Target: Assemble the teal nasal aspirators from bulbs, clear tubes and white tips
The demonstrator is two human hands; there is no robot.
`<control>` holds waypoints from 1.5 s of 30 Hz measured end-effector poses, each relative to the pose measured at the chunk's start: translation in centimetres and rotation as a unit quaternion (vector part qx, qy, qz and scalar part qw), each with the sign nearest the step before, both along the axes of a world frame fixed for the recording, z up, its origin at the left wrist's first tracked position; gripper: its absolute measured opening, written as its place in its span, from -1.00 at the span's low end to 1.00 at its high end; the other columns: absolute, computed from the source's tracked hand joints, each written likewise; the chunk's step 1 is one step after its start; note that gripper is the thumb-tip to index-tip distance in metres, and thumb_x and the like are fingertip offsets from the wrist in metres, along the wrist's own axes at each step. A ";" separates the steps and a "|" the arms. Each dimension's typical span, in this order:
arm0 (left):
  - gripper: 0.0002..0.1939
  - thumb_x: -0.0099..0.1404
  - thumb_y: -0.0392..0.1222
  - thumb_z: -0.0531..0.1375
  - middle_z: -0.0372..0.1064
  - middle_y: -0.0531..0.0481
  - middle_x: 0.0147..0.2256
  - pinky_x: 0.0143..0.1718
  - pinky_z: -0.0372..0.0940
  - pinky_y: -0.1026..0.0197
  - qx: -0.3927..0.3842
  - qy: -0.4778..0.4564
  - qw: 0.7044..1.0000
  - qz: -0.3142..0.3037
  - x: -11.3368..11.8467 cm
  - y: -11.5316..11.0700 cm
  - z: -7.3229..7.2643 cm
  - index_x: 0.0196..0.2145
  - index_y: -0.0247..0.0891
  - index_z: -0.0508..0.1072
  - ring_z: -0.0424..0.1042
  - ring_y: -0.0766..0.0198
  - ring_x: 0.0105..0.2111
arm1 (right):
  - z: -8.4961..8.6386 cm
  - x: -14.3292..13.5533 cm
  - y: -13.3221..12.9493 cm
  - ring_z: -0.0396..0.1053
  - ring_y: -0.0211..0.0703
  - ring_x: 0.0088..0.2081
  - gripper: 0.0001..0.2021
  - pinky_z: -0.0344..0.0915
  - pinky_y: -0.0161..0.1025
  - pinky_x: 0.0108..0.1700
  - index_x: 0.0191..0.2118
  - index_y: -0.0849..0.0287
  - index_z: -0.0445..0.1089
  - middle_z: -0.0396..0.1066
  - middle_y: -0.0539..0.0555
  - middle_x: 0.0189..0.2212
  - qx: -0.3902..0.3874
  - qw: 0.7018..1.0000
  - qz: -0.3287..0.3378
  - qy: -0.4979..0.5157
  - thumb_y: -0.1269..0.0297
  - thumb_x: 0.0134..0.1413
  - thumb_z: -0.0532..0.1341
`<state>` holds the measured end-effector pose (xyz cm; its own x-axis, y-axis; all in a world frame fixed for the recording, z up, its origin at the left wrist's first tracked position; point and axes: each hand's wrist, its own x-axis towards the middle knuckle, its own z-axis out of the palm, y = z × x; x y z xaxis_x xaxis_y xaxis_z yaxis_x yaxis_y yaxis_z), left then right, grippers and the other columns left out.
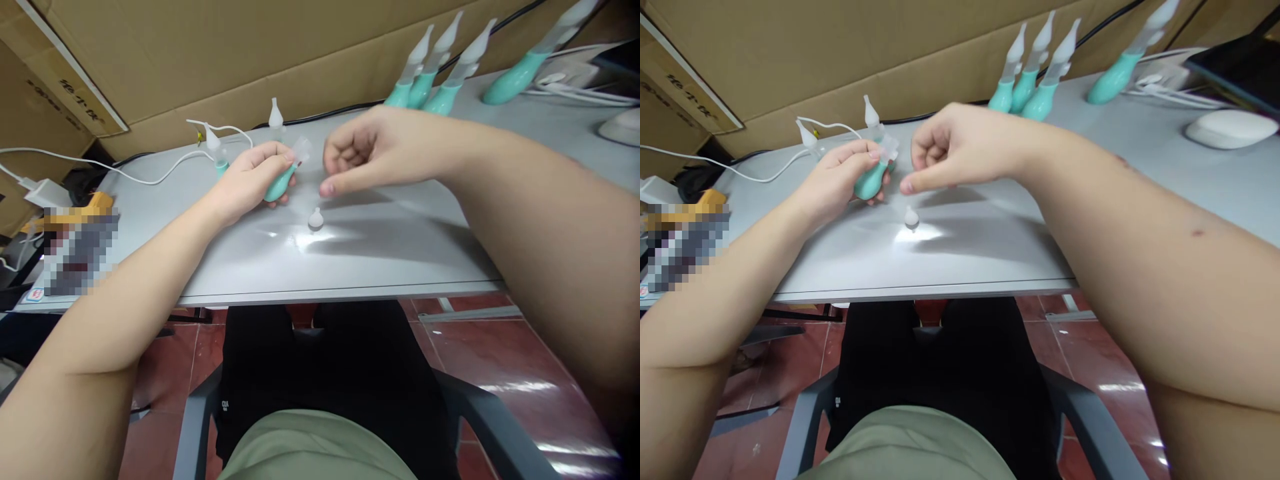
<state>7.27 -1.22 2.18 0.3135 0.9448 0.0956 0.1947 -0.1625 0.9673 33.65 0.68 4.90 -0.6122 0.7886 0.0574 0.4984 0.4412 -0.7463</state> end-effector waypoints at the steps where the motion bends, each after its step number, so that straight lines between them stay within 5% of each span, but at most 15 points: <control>1: -0.69 0.80 -0.37 0.14 0.50 0.08 -0.35 -0.42 0.37 0.29 -0.005 -0.003 1.000 0.007 0.0 0.1 0.0 -0.18 -0.19 0.51 0.55 0.36 -0.48 | -0.3 0.0 0.1 0.35 -0.26 -0.42 -0.65 0.18 -0.14 -0.28 -0.23 0.11 0.66 0.56 -0.07 -0.45 -0.011 0.999 0.033 -0.023 0.14 0.42 0.77; 5: -0.71 0.79 -0.33 0.18 0.46 0.08 -0.35 -0.41 0.42 0.27 0.002 0.000 1.000 -0.004 -0.3 0.5 -0.4 -0.17 -0.19 0.54 0.55 0.33 -0.46 | -1.8 -0.6 0.6 0.51 -0.16 -0.29 -0.86 0.32 -0.13 -0.15 -0.05 0.10 0.88 0.67 -0.04 -0.33 -0.021 0.991 0.115 -0.065 0.24 0.40 0.73; 9: -0.71 0.84 -0.18 0.28 0.46 0.08 -0.33 -0.39 0.44 0.24 0.057 0.021 0.997 -0.057 -1.1 1.4 -1.2 -0.16 -0.17 0.57 0.51 0.34 -0.45 | -1.7 -0.4 0.8 0.50 -0.20 -0.31 -0.96 0.33 -0.12 -0.19 -0.13 0.08 0.90 0.70 -0.02 -0.35 -0.008 0.993 0.107 -0.053 0.29 0.45 0.64; 14: -0.68 0.84 -0.18 0.31 0.49 0.08 -0.32 -0.37 0.45 0.28 0.070 0.010 0.993 -0.090 -1.7 2.1 -1.9 -0.20 -0.18 0.60 0.52 0.38 -0.42 | -0.8 0.5 0.9 0.53 -0.18 -0.31 -0.92 0.47 -0.11 -0.19 -0.13 0.04 0.89 0.74 0.03 -0.32 -0.030 0.991 0.035 0.123 0.22 0.36 0.70; 18: -0.67 0.83 -0.12 0.36 0.51 0.09 -0.32 -0.34 0.47 0.28 0.068 0.014 0.993 -0.098 -1.7 2.0 -1.7 -0.19 -0.20 0.68 0.51 0.41 -0.43 | -1.0 0.1 1.0 0.57 -0.18 -0.32 -0.83 0.59 -0.14 -0.16 -0.24 0.03 0.85 0.72 0.04 -0.33 -0.037 0.953 -0.027 0.299 0.27 0.22 0.80; 23: -0.68 0.84 -0.12 0.37 0.52 0.09 -0.33 -0.34 0.43 0.28 0.077 0.010 0.991 -0.106 -1.7 1.7 -1.4 -0.18 -0.21 0.69 0.49 0.41 -0.42 | -1.6 -0.7 1.1 0.65 -0.19 -0.32 -0.82 0.70 -0.23 -0.15 -0.23 0.05 0.86 0.75 0.04 -0.33 -0.034 0.935 -0.034 0.351 0.45 0.35 0.74; 33: -0.32 0.62 0.57 0.50 0.52 0.04 -0.38 -0.33 0.32 0.13 0.145 0.054 0.979 -0.132 -2.0 1.5 -1.6 -0.22 -0.15 0.63 0.40 0.29 -0.44 | -1.5 -0.7 0.9 0.70 -0.30 -0.32 -0.61 0.72 -0.36 -0.11 -0.22 0.02 0.91 0.80 -0.01 -0.31 -0.010 0.956 -0.024 0.294 0.74 0.47 0.57; 39: -0.47 0.77 0.30 0.36 0.59 -0.01 -0.29 -0.06 0.46 0.08 0.264 0.114 0.950 -0.122 -2.2 1.7 -1.5 -0.23 -0.16 0.65 0.47 0.21 -0.29 | -1.7 -0.2 1.2 0.68 -0.28 -0.30 -0.68 0.70 -0.33 -0.11 -0.23 -0.01 0.91 0.78 -0.02 -0.33 0.001 0.966 -0.004 0.259 0.64 0.42 0.64; 45: -0.63 0.76 0.08 0.32 0.61 -0.01 -0.29 -0.03 0.49 0.08 0.300 0.150 0.935 -0.113 -2.3 1.5 -1.5 -0.11 -0.17 0.81 0.52 0.16 -0.24 | -1.3 0.1 0.9 0.66 -0.10 -0.24 -0.81 0.74 -0.09 -0.03 -0.26 -0.04 0.88 0.78 0.06 -0.30 -0.003 0.979 -0.012 0.202 0.28 0.24 0.84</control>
